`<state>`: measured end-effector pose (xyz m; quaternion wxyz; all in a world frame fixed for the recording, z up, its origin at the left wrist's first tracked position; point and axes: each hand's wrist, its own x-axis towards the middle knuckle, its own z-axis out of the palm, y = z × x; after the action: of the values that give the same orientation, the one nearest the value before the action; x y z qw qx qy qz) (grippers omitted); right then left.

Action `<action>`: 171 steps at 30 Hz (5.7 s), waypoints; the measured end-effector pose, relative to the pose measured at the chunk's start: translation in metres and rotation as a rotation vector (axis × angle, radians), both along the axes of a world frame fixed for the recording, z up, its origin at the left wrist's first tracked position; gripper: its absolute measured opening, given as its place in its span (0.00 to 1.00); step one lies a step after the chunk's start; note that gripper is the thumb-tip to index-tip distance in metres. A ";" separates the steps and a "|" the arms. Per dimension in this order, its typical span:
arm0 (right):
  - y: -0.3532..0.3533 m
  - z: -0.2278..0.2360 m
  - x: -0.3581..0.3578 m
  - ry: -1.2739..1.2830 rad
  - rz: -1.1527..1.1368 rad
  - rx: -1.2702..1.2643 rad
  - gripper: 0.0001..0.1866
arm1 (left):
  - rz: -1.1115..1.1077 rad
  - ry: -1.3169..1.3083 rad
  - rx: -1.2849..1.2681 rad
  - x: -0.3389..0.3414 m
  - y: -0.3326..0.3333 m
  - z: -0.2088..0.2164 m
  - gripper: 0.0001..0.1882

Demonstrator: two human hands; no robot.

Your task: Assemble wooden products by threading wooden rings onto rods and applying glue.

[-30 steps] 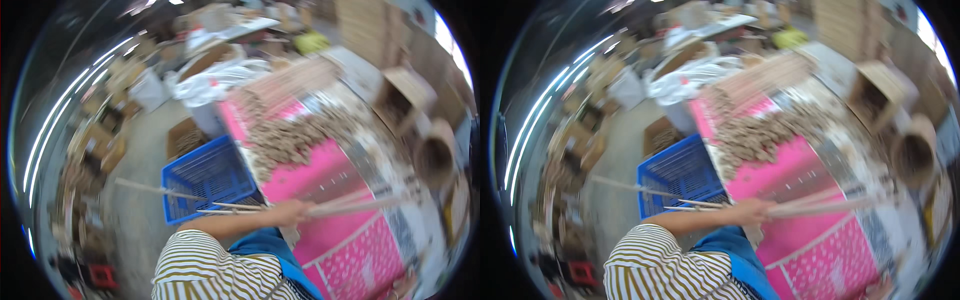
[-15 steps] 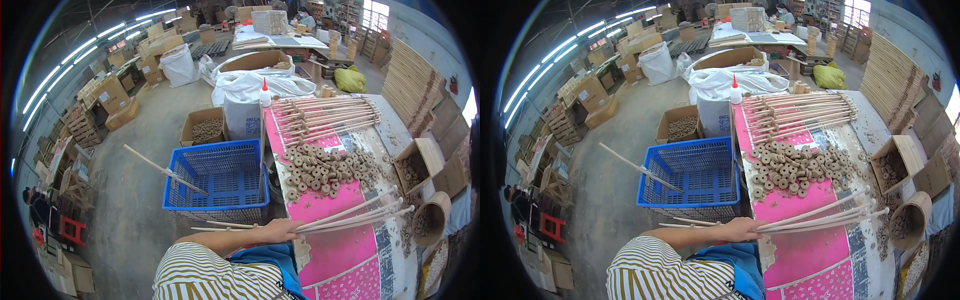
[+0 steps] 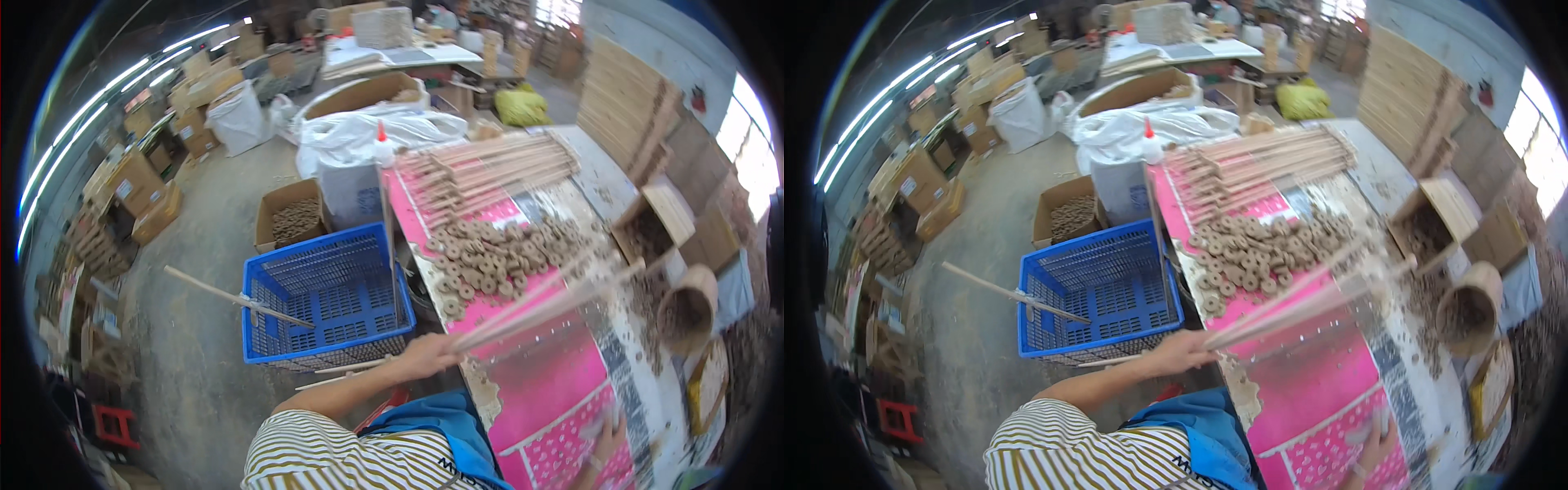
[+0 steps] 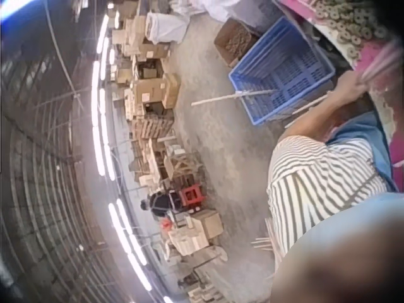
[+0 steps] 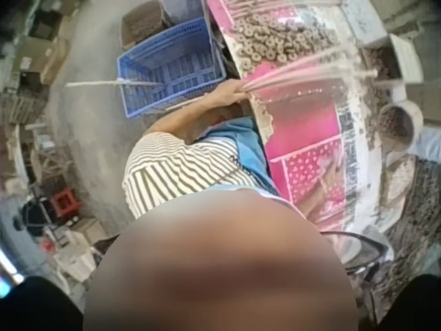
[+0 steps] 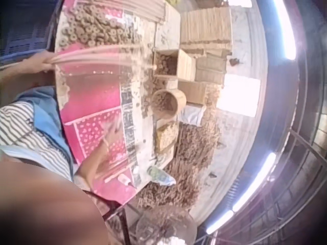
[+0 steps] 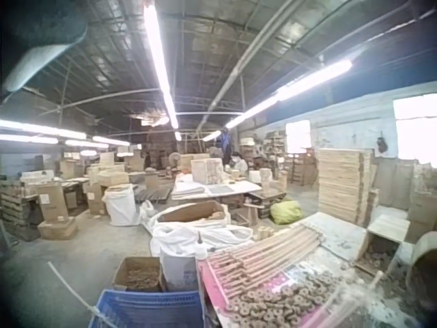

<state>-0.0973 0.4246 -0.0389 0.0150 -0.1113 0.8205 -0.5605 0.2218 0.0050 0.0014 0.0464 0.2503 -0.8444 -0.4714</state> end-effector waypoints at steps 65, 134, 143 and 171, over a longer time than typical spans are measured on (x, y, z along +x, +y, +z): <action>0.148 0.086 0.204 0.147 -0.230 0.213 0.14 | -0.626 0.065 -0.533 -0.119 0.043 0.056 0.23; 0.209 0.011 0.072 0.335 -0.229 0.408 0.08 | -1.373 0.013 -0.223 -0.343 0.230 0.014 0.24; 0.245 0.012 0.078 0.435 -0.662 0.314 0.07 | -1.318 0.071 -0.310 -0.349 0.238 0.007 0.18; 0.261 0.021 0.121 0.247 -0.708 0.823 0.09 | -1.230 0.144 -0.466 -0.309 0.206 0.003 0.23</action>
<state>0.0236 0.6851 -0.0182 -0.2283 0.1210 0.9548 -0.1471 -0.0876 0.2114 0.0047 -0.1220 -0.3263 -0.9080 -0.2327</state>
